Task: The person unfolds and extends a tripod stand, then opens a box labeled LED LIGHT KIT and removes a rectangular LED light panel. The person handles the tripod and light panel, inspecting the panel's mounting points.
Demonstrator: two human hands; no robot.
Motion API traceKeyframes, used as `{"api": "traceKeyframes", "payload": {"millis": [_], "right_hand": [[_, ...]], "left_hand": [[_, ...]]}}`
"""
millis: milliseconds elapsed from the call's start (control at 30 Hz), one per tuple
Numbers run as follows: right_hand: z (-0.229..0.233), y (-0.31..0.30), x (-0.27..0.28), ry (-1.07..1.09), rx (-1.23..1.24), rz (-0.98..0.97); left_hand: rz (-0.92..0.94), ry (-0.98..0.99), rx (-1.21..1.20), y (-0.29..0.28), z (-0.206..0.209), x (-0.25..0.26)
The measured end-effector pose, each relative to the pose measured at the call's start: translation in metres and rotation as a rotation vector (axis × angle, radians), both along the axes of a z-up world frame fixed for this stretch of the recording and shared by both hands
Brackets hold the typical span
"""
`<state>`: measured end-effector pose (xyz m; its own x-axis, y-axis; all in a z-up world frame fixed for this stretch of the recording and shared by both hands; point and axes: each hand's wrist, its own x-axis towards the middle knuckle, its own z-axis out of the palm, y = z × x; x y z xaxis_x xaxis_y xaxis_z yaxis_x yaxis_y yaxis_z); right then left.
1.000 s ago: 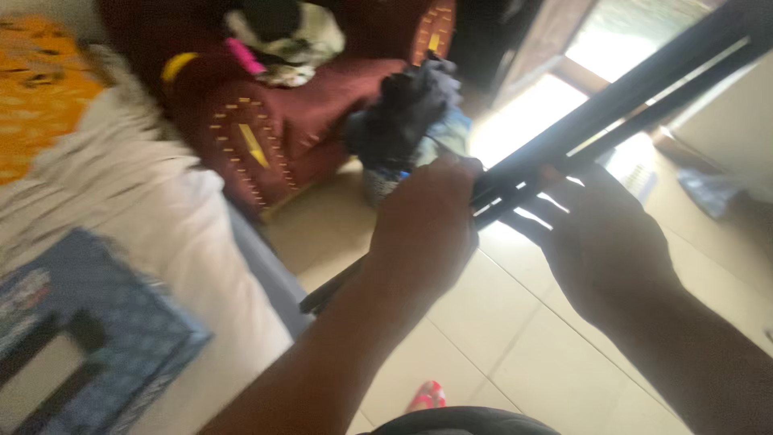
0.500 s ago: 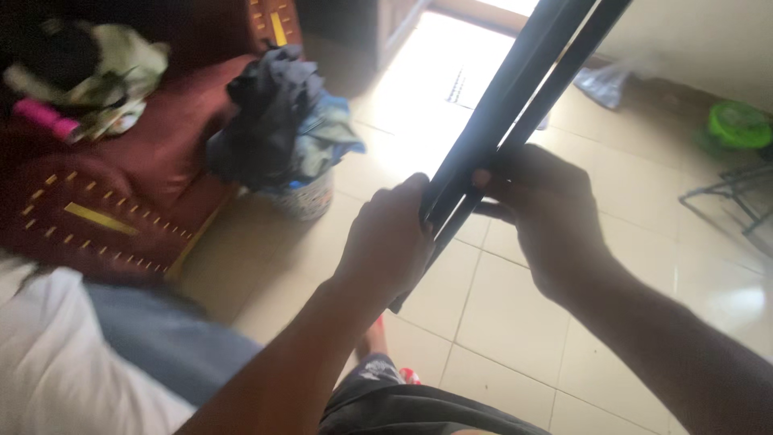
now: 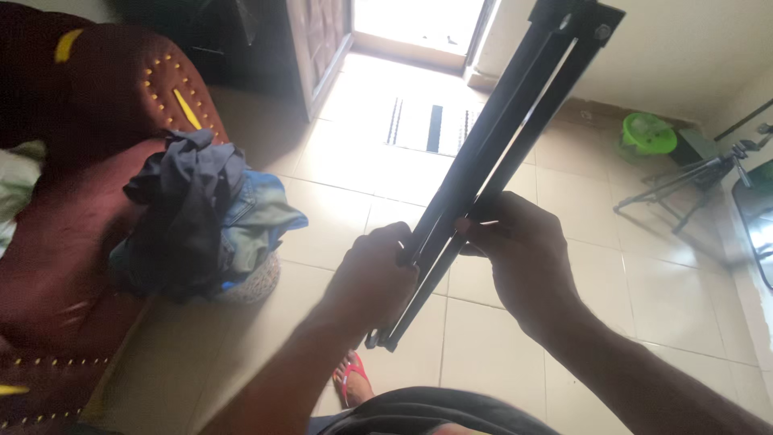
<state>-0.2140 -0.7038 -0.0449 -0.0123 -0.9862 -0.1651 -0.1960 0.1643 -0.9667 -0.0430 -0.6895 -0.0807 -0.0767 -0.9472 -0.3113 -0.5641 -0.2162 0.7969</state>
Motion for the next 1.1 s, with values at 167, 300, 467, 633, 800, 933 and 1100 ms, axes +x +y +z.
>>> {"api": "traceKeyframes", "payload": {"millis": [167, 300, 467, 633, 800, 933, 1100], "right_hand": [[-0.005, -0.039, -0.003, 0.039, 0.018, -0.031], [-0.020, -0.072, -0.013, 0.011, -0.004, -0.013], [-0.051, -0.112, -0.030, 0.155, 0.004, 0.127], [-0.066, -0.174, -0.062, 0.210, -0.007, 0.284], [-0.062, -0.240, -0.091, 0.240, -0.061, 0.482], [-0.057, -0.276, -0.106, 0.312, -0.019, 0.551], [-0.051, -0.313, -0.117, 0.362, 0.000, 0.610]], "left_hand": [[-0.109, 0.063, 0.075, -0.044, -0.001, 0.009], [0.020, 0.185, 0.105, -0.077, 0.003, -0.005], [0.014, 0.292, -0.213, -0.132, 0.008, -0.031], [0.114, 0.212, -0.413, -0.183, 0.005, -0.062], [0.171, 0.297, -0.394, -0.226, -0.003, -0.091], [0.222, 0.251, -0.414, -0.255, -0.008, -0.110], [0.272, 0.186, -0.508, -0.277, -0.014, -0.118]]}}
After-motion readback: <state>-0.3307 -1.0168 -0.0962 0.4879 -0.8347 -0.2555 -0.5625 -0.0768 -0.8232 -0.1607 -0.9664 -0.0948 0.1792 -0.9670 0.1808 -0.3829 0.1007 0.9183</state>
